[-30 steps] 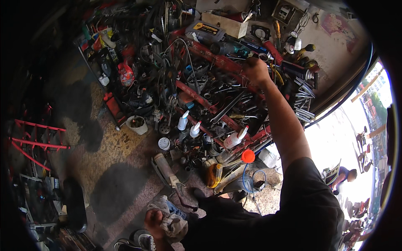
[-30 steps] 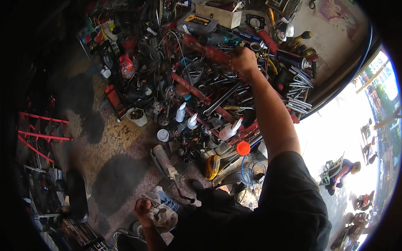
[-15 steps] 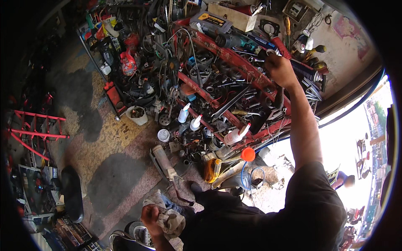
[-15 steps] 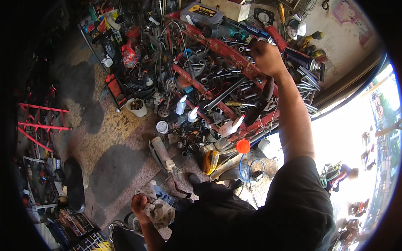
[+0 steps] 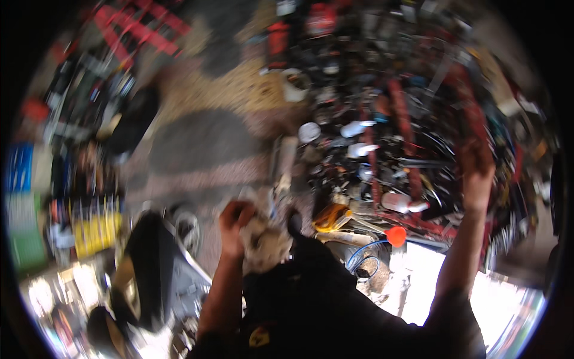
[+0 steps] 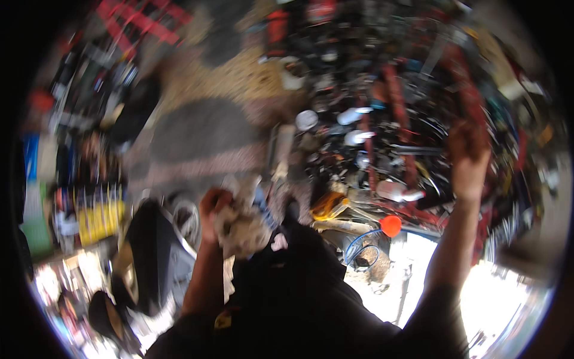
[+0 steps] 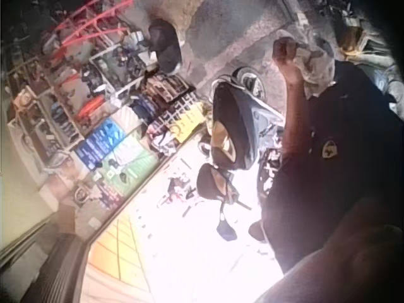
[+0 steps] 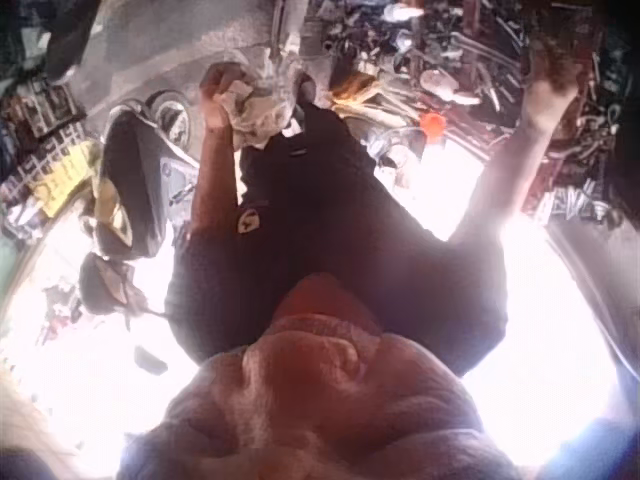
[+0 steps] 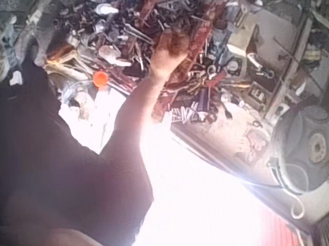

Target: The person disassembles and cleans scooter engine components, including the piston and cylinder. They use a funnel to pour oil into the piston, then wipe the parts with a cloth. The person also cleans the engine area of the scooter.

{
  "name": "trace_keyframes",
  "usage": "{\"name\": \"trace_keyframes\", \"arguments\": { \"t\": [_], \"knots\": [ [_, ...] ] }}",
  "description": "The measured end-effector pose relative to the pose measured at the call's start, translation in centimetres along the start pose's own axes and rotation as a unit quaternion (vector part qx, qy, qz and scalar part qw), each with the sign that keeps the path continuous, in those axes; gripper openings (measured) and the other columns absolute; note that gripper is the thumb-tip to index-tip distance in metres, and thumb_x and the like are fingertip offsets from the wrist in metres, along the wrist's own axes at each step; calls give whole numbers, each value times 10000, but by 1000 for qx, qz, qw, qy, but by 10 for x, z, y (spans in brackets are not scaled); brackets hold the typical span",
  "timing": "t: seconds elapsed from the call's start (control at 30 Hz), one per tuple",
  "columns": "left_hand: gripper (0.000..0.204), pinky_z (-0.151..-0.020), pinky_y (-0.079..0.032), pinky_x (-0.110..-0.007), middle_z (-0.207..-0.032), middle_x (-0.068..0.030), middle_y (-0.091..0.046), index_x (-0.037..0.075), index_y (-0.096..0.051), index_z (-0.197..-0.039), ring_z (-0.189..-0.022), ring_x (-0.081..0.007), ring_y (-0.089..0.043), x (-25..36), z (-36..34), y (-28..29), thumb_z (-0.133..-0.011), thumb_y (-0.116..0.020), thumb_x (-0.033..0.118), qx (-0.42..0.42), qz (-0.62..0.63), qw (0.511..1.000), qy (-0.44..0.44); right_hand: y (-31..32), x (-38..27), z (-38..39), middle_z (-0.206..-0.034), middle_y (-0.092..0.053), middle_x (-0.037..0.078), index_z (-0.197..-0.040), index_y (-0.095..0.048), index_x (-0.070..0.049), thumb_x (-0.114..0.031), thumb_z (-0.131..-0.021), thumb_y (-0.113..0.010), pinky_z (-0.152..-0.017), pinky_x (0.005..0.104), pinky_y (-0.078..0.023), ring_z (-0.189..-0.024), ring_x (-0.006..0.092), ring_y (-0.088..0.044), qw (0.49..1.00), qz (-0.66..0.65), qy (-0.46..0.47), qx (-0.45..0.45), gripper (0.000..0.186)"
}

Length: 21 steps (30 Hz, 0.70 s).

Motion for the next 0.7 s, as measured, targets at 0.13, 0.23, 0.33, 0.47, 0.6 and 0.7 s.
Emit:
{"name": "trace_keyframes", "arguments": {
  "t": [0.13, 0.23, 0.33, 0.47, 0.6, 0.7],
  "knots": [
    [104, -637, -447, -237, -798, -9, -638, 19, -660, -892, -707, -79, -558, -5, -7, 23, -931, -624, 108, 103, 235, 966, 10, -244, -30, 131, -896, -640, 87, -1392, -399, -24, -146, -937, -629, -657, 289, -532, -772, 175, -640, 783, -295, -187, -514, 524],
    [144, -665, -472, -235, -886, -16, -623, 36, -617, -1026, -755, -97, -572, -20, 2, 33, -938, -642, 148, 150, 444, 883, -1, -329, -82, 229, -1043, -665, 141, -1519, -248, -82, -139, -889, -685, -774, 333, -545, -950, 209, -668, 665, -243, -184, -681, 769],
    [359, -804, -497, -278, -1052, -58, -592, 47, -516, -1227, -931, -143, -583, -47, 23, 47, -938, -647, 216, 199, 480, 849, 91, -372, -170, 230, -1064, -666, 132, -1262, -537, -18, -58, -875, -634, -862, 329, -506, -989, 203, -643, 817, -277, 142, -485, 400],
    [451, -972, -428, -363, -1205, -149, -549, 23, -429, -1347, -1117, -199, -520, -7, 58, 72, -956, -585, 184, 212, 158, 961, -84, -409, -193, 239, -1089, -648, 107, -1170, -572, 14, -145, -922, -580, -904, 336, -478, -1004, 218, -613, 825, -173, 151, -517, 295],
    [287, -841, -491, -279, -999, -64, -657, -31, -536, -1185, -938, -124, -598, -9, 75, 115, -936, -615, 88, 217, 383, 895, -70, -435, -214, 285, -970, -655, 63, -1201, -570, 2, -141, -959, -538, -853, 302, -475, -934, 182, -613, 793, -256, 25, -552, 283],
    [142, -673, -523, -258, -920, -56, -690, -46, -602, -1043, -800, -98, -625, -32, 88, 171, -946, -596, 57, 320, 357, 877, -14, -442, -224, 331, -860, -639, 49, -1222, -558, -26, -137, -989, -546, -629, 243, -490, -709, 101, -613, 630, -152, -81, -757, 258]
  ]
}}
Point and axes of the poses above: each hand's wrist, its own z-axis away from the middle knuckle, its own y-axis out of the back of the hand, x = y × z, the point moved 8 cm from there along -z, towards the middle knuckle
